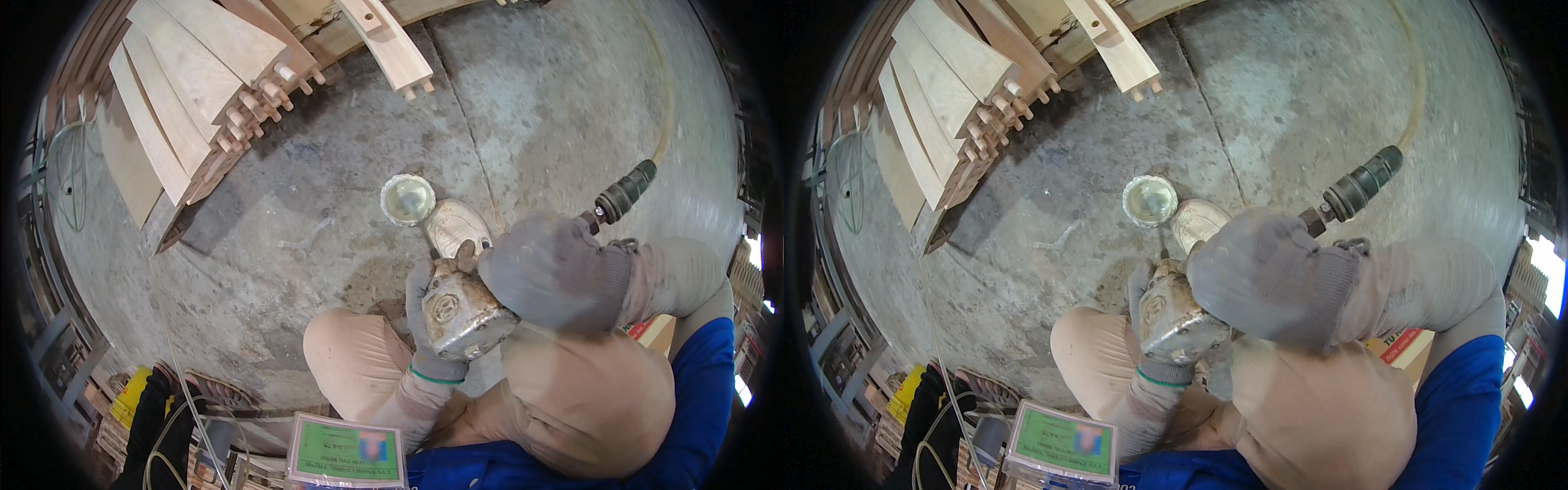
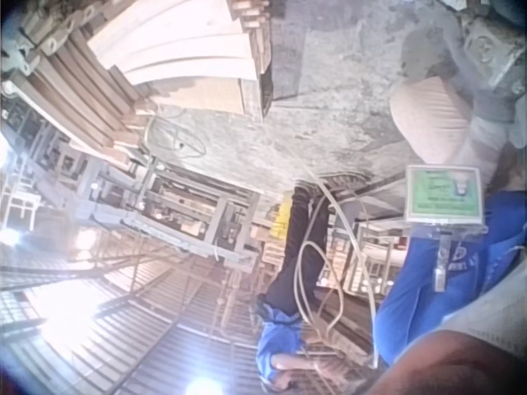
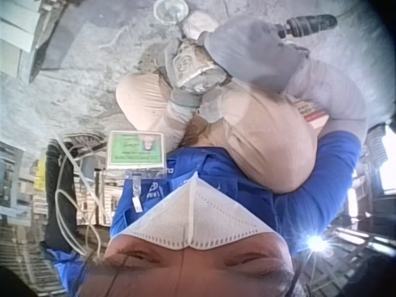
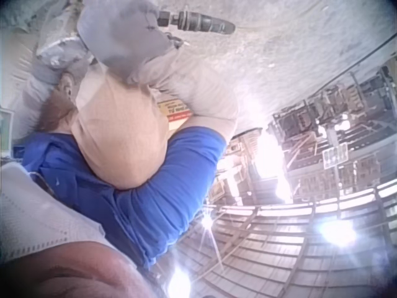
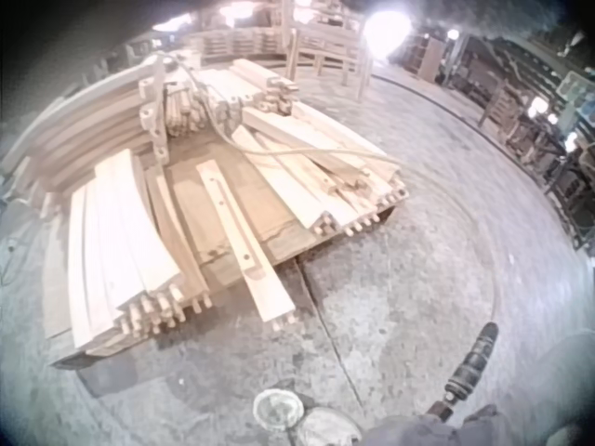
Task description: The person applies glue to small wooden blocks using a brush, then inserts dowels into the holes. They periodically refill the glue container and use a power drill to mix the contents. The finished pieces are placed on a nearby rack.
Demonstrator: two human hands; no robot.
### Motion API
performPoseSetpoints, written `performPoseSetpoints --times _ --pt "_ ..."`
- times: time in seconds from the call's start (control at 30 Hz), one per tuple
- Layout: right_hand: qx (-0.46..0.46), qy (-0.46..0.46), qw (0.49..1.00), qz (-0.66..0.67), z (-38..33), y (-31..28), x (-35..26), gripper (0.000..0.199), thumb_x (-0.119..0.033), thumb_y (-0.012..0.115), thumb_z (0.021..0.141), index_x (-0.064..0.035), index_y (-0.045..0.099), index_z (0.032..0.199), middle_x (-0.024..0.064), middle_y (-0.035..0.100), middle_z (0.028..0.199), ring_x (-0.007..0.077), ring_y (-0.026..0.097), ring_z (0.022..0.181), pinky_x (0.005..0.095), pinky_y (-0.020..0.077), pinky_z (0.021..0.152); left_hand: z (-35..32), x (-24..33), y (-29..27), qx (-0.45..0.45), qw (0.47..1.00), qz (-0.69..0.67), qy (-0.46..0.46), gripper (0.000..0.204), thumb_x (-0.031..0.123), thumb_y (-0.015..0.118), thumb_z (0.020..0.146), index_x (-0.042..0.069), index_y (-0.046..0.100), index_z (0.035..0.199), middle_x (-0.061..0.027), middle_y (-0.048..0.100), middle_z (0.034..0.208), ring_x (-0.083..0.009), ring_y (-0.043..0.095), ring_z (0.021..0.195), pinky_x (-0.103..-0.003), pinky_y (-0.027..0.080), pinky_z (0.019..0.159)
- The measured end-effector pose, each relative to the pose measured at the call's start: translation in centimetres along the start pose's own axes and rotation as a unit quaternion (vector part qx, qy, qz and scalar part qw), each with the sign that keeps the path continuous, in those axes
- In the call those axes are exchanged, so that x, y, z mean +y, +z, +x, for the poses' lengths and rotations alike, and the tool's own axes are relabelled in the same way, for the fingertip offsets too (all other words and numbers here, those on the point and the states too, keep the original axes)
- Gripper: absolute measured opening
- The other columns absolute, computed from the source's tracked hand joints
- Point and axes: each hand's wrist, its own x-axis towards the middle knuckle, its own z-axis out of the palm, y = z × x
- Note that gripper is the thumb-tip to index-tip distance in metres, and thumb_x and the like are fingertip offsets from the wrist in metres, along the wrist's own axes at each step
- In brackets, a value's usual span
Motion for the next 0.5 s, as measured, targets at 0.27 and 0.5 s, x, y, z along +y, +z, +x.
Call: performPoseSetpoints --times 0.27,0.5 --pt "0.02 0.004 1.0 0.009 0.5 0.3 -0.2 0.012 -0.019 0.061 0.063 -0.0067 0.061 0.059 0.0095 0.056 0.051 0.0199 0.058 0.046 0.0337 0.0401 0.037 -0.1 0.7 -0.8 -0.065 0.997 -0.034 -0.039 0.064 0.048 0.036 0.091 0.0 0.035 0.133 -0.02 0.043 0.131 -0.0343 0.045 0.117 -0.046 0.037 0.099" --pt "-0.017 0.046 0.999 -0.01 0.1 1.5 -0.2 0.01 -0.017 0.061 0.063 -0.0077 0.062 0.06 0.0088 0.057 0.052 0.0199 0.059 0.048 0.0332 0.0417 0.039 0.1 0.4 -0.8 -0.057 0.998 -0.039 0.004 0.056 0.04 0.043 0.09 -0.001 0.038 0.129 -0.0169 0.054 0.115 -0.0331 0.048 0.114 -0.049 0.04 0.096"
